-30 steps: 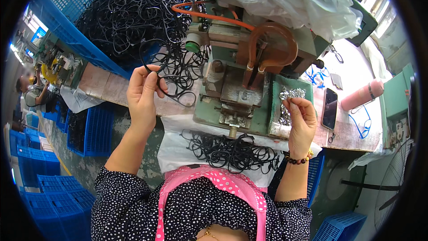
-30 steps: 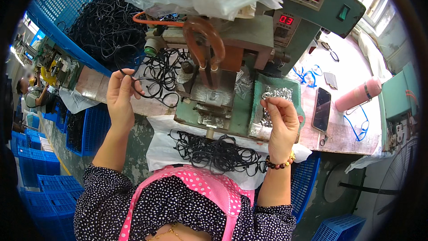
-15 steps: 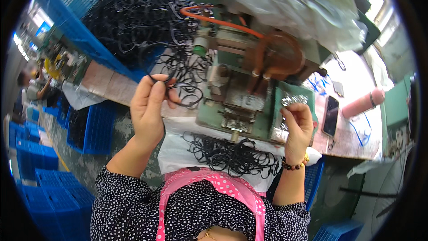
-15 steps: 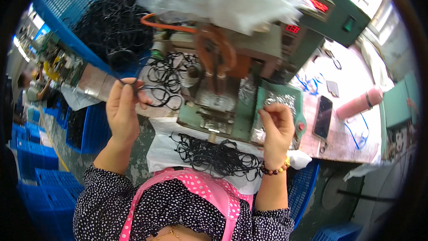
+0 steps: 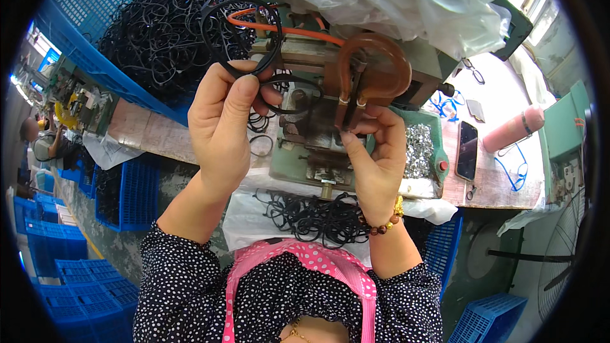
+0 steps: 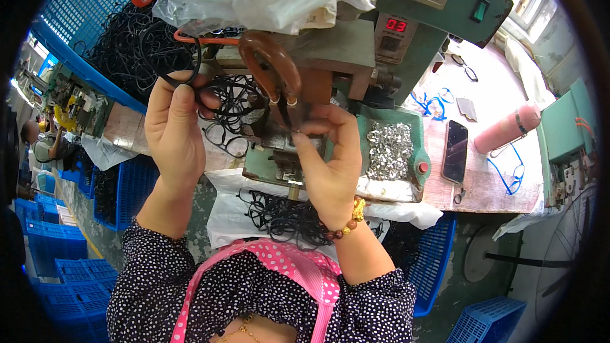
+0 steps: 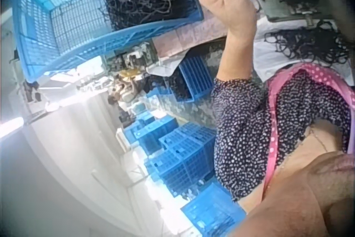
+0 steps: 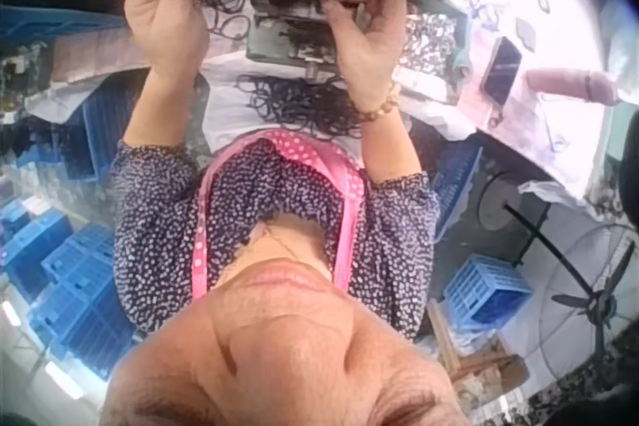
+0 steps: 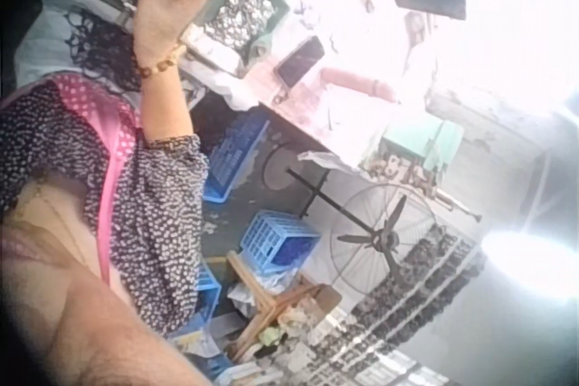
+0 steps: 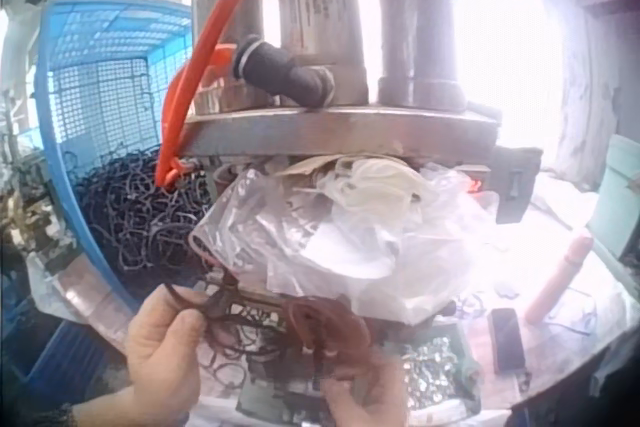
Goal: The person repeatedly picks black cables from a blue crate, places them into a green press machine, and adds small metal pins from a tray. After each press, the person removes the assembled cable and sets it aside on the table. The process continues in a steady cycle throughout the clip.
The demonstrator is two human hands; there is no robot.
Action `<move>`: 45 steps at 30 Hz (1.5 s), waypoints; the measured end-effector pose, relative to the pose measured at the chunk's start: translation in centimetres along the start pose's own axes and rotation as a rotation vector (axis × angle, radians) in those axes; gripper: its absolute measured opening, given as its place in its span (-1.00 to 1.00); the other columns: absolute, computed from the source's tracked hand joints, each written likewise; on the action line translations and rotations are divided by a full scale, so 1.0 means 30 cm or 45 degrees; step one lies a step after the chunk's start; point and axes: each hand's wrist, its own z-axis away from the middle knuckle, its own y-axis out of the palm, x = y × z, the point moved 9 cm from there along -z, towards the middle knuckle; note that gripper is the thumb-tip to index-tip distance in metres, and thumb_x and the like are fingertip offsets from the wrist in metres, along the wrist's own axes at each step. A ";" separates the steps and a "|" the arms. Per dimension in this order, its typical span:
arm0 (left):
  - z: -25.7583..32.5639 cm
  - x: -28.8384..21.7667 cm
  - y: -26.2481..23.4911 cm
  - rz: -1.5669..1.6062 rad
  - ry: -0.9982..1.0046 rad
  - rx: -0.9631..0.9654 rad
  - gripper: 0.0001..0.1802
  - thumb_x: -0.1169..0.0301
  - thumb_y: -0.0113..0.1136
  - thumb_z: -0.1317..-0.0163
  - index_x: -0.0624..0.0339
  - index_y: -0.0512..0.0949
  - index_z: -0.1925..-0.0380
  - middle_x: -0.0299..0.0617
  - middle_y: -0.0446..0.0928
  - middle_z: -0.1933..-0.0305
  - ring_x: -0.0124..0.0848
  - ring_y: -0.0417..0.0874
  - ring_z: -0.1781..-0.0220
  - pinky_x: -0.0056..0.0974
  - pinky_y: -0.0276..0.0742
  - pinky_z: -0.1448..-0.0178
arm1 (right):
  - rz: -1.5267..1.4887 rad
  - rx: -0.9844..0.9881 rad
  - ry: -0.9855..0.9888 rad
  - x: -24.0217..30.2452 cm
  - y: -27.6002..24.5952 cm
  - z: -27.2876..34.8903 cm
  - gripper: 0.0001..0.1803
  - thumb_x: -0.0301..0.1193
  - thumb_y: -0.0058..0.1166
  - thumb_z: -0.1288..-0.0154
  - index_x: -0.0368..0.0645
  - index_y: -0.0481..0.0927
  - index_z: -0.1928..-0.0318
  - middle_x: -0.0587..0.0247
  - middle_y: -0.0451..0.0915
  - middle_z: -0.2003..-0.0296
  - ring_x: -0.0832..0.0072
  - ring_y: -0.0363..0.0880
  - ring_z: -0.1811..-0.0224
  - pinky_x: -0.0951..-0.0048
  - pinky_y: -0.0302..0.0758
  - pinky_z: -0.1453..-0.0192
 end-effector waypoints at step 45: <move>0.117 0.011 0.239 -0.484 0.438 0.492 -0.77 0.55 0.34 -0.17 0.35 0.55 0.18 -0.03 0.60 0.35 -0.03 0.61 0.40 -0.14 0.52 0.33 | 1.538 0.077 -0.003 -0.079 -0.432 0.113 -0.73 -0.42 0.28 -0.27 -0.19 0.60 0.05 0.12 0.59 0.28 0.16 0.60 0.28 0.19 0.53 0.15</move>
